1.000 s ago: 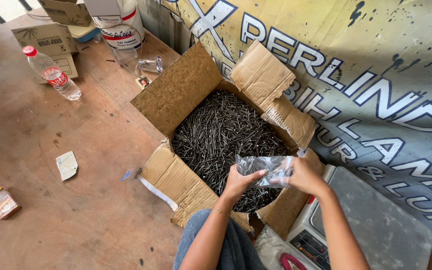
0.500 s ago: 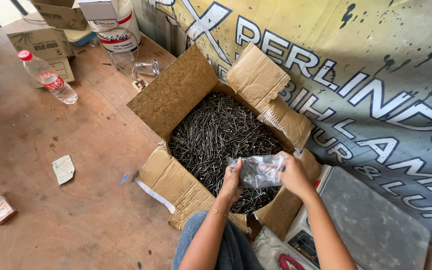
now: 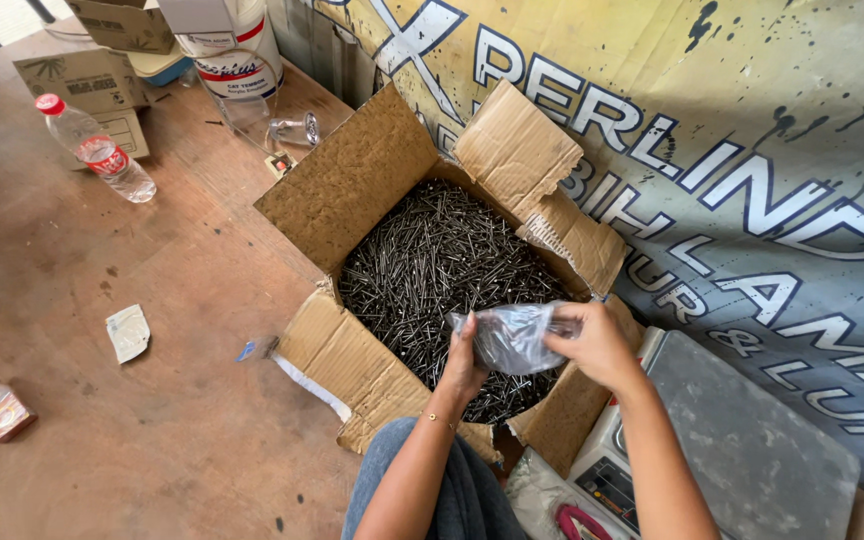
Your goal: The person scoops nails from a cardboard box into a small plastic bag, places the bag on a digital scale, and adjusts the contents to reach a target weight. The person repeats this process multiple times, transferring nails between the box and the bag on the scale.
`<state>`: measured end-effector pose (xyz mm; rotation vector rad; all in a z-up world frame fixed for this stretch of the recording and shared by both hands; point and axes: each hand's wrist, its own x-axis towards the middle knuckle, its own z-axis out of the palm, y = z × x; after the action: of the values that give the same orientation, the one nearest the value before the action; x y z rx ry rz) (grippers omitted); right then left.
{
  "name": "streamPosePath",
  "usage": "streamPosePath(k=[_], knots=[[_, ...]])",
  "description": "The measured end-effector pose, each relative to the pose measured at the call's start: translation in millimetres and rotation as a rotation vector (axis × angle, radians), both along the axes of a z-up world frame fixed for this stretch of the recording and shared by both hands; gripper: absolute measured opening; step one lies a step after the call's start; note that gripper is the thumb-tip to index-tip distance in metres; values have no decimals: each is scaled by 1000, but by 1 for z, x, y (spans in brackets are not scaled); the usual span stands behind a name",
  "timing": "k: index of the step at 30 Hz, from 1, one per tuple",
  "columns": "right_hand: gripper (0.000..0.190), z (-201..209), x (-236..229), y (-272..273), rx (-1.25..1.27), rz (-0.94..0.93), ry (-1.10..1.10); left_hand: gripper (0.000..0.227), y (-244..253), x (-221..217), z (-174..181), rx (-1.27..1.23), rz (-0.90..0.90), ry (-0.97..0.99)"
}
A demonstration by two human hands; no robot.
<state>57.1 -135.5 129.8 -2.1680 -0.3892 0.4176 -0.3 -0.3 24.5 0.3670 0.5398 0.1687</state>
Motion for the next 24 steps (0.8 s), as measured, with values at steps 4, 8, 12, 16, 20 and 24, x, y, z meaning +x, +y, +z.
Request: streamPosePath(k=[4,8,12,16,20,24], knots=[[15,38,2,-9,-155,-6,-96,51,-9,-6,-16,30,-151,-208],[13,46,3,-51,-291,0,-172,63,-16,-9,-2,764,-201,-368],[22,42,0,-112,-470,-17,-271,53,-67,-9,62,1186,-174,-313],[22,30,-12,-169,-445,-138,-252,63,-146,13,95,1268,-448,-487],[22,11,-13,-233,-421,-257,-277,56,-220,42,50,1513,-626,-571],[26,8,-31,-263,-345,-336,-264,32,-270,53,-13,1625,-661,-525]])
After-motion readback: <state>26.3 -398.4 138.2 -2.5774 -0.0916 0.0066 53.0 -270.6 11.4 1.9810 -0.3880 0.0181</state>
